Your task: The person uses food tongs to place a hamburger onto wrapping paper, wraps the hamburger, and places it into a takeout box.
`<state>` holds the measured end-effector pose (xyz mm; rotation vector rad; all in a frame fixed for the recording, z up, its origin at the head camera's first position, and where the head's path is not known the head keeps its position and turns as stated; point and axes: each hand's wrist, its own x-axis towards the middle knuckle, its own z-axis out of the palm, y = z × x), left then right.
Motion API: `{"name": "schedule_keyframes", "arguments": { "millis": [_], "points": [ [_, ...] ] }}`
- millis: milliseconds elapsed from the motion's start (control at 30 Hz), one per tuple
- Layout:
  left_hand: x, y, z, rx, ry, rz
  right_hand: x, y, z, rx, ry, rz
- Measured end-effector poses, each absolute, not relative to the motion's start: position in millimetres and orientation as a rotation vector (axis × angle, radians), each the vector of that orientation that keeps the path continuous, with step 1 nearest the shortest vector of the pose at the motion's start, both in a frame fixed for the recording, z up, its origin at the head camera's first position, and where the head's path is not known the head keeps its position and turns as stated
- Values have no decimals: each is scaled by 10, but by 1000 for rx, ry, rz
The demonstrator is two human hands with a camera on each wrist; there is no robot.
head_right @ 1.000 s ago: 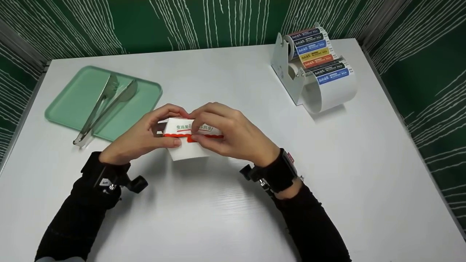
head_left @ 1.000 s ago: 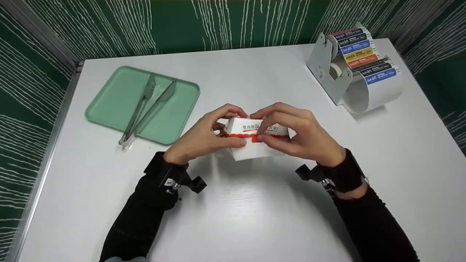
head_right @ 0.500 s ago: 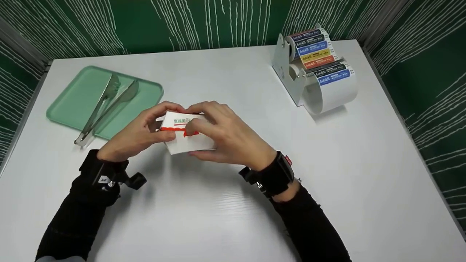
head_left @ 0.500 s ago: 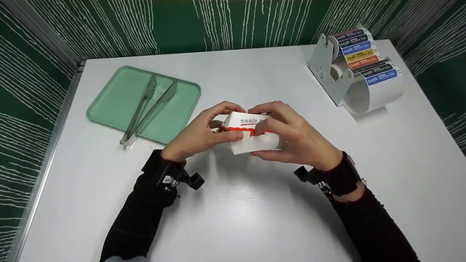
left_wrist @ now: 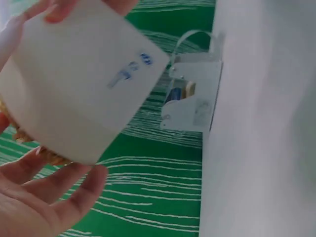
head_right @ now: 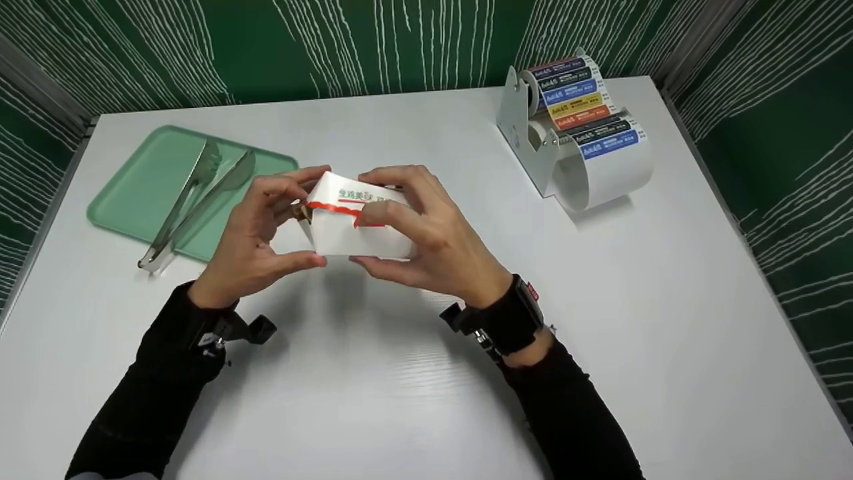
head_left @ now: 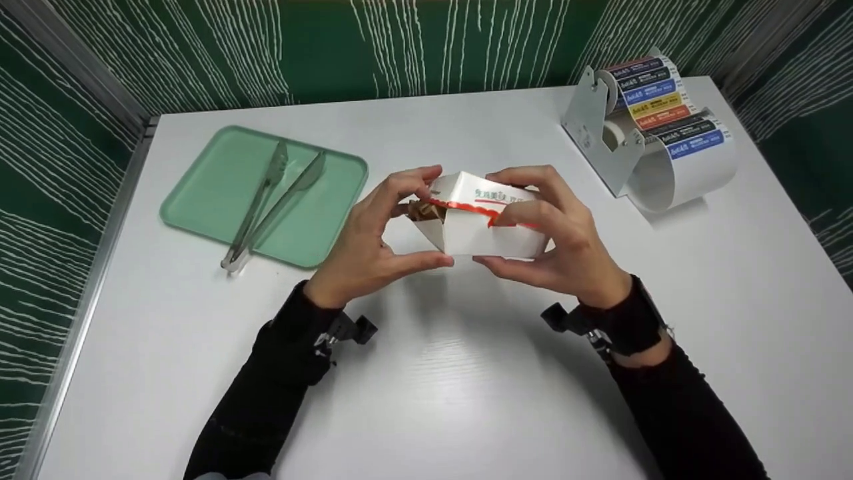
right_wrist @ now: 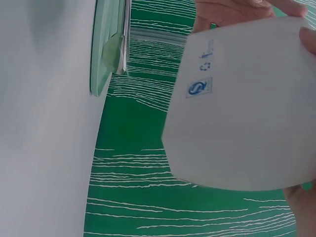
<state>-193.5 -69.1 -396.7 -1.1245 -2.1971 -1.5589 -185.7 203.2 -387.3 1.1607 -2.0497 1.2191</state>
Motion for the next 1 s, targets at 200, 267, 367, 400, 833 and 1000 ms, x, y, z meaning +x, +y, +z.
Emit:
{"name": "schedule_keyframes", "arguments": {
  "millis": [200, 267, 367, 400, 833, 1000],
  "points": [
    [-1909, -610, -4007, -1099, -2005, -1441, -1863, 2034, -3899, 1119, -2013, 1236],
    [-1901, -584, -4011, -1094, -1959, -1443, -1861, 2032, -3902, 1112, -2002, 1237],
    [-1892, -541, -4023, -1089, -1894, -1450, -1856, 2030, -3899, 1101, -1987, 1240],
    [-1889, -528, -4029, -1088, -1875, -1440, -1855, 2027, -3899, 1100, -1980, 1242],
    [-1896, -499, -4082, -1175, -1880, -1106, -1856, 1993, -3876, 1110, -1889, 1260],
    [-1897, -479, -4098, -1246, -2001, -1057, -1849, 1953, -3878, 1116, -1855, 1292]
  ]
}}
